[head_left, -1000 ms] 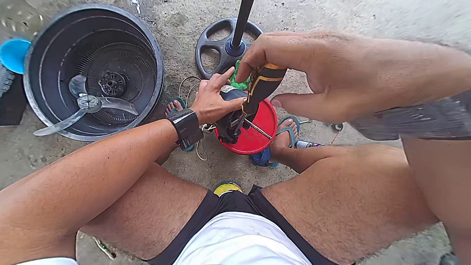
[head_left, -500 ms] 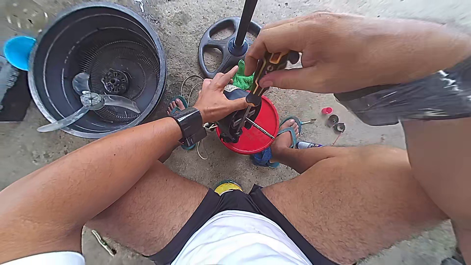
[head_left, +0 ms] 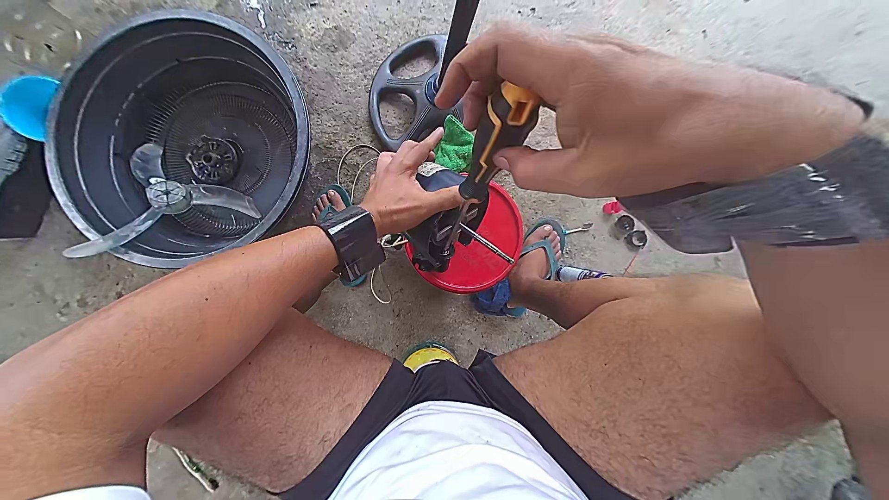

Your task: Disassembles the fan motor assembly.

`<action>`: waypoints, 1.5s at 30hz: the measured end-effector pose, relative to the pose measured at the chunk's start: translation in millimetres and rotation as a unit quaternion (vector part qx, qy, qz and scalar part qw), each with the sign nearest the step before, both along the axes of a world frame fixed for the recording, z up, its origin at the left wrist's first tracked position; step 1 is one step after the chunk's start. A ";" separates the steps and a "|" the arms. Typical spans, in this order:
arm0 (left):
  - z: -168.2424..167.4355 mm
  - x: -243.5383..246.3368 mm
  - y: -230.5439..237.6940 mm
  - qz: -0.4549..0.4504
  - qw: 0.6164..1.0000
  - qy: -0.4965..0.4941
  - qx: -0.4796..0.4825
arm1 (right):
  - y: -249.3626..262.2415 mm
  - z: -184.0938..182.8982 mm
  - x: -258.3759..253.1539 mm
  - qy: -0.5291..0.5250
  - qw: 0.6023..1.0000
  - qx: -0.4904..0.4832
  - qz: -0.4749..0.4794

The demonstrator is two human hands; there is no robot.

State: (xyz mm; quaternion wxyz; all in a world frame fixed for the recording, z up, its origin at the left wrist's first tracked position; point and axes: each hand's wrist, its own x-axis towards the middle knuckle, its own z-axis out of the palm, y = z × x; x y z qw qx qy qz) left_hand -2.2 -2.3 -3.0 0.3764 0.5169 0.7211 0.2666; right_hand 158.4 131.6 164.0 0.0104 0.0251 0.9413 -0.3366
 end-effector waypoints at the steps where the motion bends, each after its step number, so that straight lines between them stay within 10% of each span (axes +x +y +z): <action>1: -0.5 -0.5 -0.6 -0.002 1.000 0.001 0.001 | 0.6 -0.9 2.0 0.006 0.999 -0.037 0.010; 6: -1.3 -1.1 -0.4 0.006 1.000 -0.010 0.000 | -6.4 -1.2 3.4 -0.055 0.975 0.199 -0.081; 12: 2.8 0.1 -1.1 0.002 1.000 -0.003 -0.002 | -8.3 3.3 3.5 -0.005 1.000 0.024 -0.013; 18: -2.3 -1.3 -0.3 0.005 1.000 -0.013 -0.003 | -14.7 5.1 6.7 -0.048 0.965 0.242 -0.090; 23: -0.7 -0.4 -1.1 -0.002 1.000 -0.004 0.008 | -19.3 5.3 8.8 0.031 0.999 0.038 0.016; 29: -3.9 -1.4 0.1 -0.003 1.000 -0.006 0.017 | -25.4 8.9 11.2 -0.059 0.967 0.229 -0.096; 34: -1.2 0.0 -0.4 -0.001 1.000 -0.002 0.006 | -25.5 8.3 15.6 0.019 0.998 0.062 -0.027; 40: -4.2 -1.5 -0.5 -0.004 1.000 0.002 0.021 | -26.7 1.7 17.3 -0.013 0.983 0.153 -0.100; 45: -2.8 -0.8 -0.9 -0.002 1.000 -0.001 0.006 | -25.2 2.6 18.9 0.053 0.996 0.049 -0.048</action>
